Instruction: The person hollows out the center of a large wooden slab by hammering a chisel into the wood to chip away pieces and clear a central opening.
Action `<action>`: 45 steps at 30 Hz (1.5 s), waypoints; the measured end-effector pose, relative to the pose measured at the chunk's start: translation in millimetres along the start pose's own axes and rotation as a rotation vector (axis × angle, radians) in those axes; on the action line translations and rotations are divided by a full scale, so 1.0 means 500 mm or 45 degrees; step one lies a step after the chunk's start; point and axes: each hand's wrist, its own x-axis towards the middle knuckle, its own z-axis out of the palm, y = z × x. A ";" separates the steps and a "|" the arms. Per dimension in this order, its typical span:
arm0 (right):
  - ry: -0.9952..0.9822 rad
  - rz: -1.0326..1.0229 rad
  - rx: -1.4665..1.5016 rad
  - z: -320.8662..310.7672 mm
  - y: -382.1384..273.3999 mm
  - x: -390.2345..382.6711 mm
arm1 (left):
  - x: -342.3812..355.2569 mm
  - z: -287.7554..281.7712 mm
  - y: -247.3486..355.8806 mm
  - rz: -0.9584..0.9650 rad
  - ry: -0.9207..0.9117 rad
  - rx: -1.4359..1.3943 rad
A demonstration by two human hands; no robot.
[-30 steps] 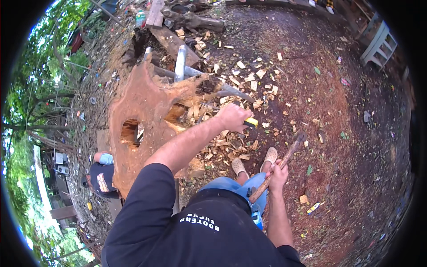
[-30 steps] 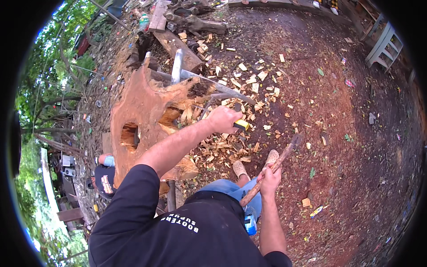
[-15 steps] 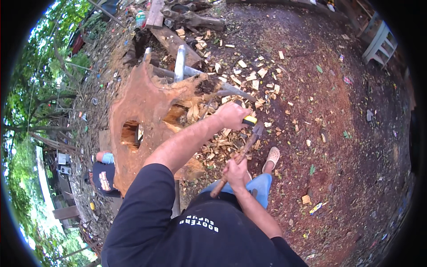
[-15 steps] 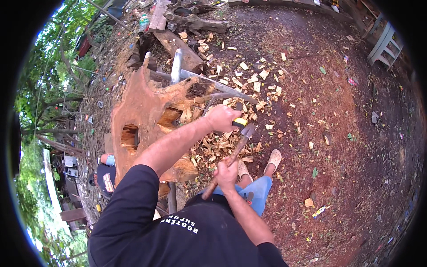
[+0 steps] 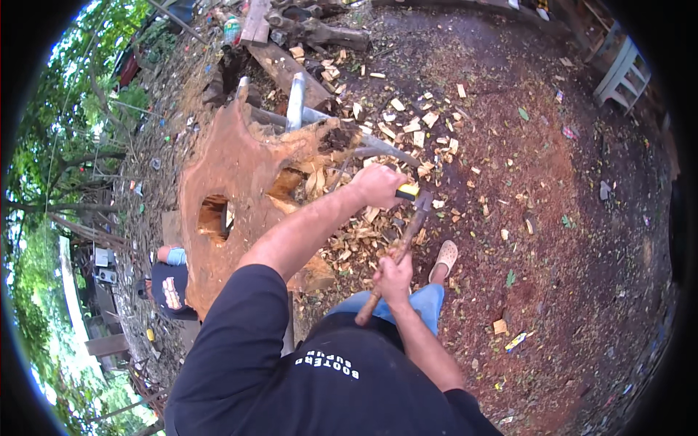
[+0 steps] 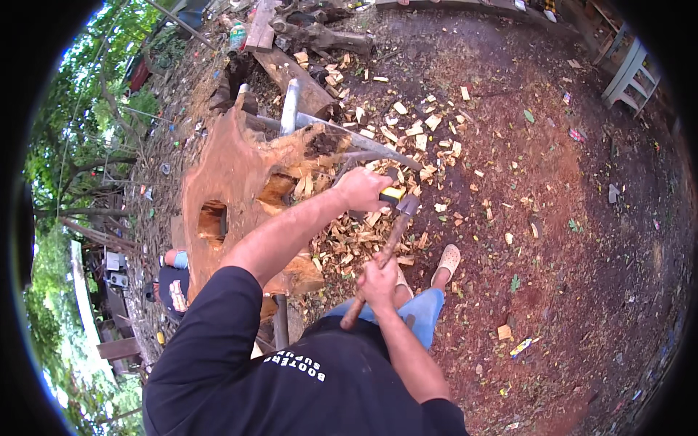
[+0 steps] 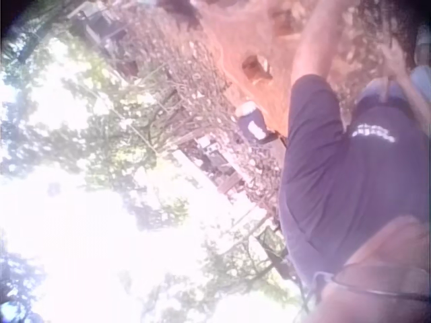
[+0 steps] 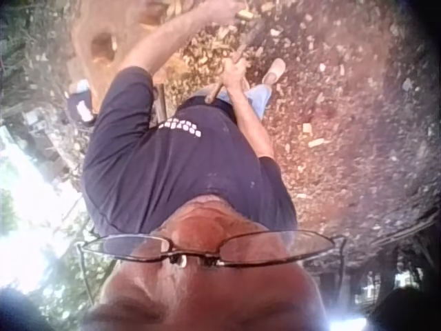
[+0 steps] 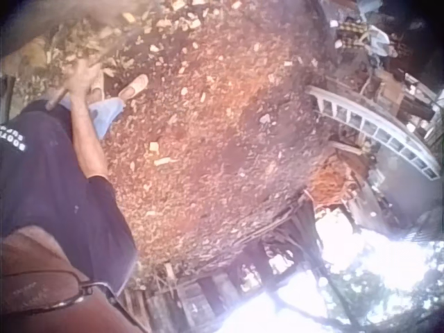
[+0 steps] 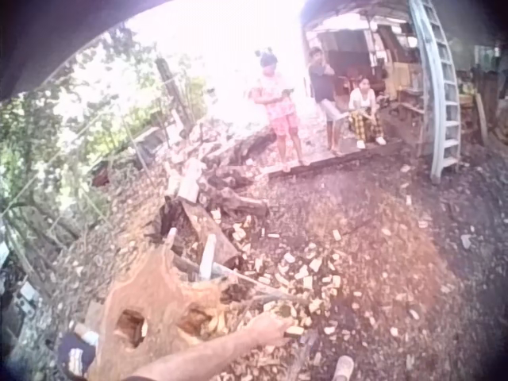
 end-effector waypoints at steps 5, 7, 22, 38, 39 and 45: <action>0.355 -0.147 0.205 -0.105 -0.076 0.009 | -0.008 0.008 -0.022 -0.025 0.082 0.026; 0.564 -0.353 0.306 -0.163 -0.136 0.031 | -0.006 -0.004 -0.017 -0.050 0.076 -0.004; 0.432 -0.253 0.310 -0.157 -0.130 0.035 | -0.022 -0.009 -0.031 -0.173 -0.096 0.030; 0.455 -0.149 0.330 -0.125 -0.132 0.038 | -0.039 -0.009 -0.047 -0.236 -0.055 0.049; 0.541 -0.264 0.394 -0.131 -0.145 0.048 | -0.034 -0.006 -0.047 -0.202 -0.045 0.042; -0.062 -0.178 -0.135 0.028 -0.003 0.037 | -0.014 0.004 -0.041 -0.100 0.018 0.027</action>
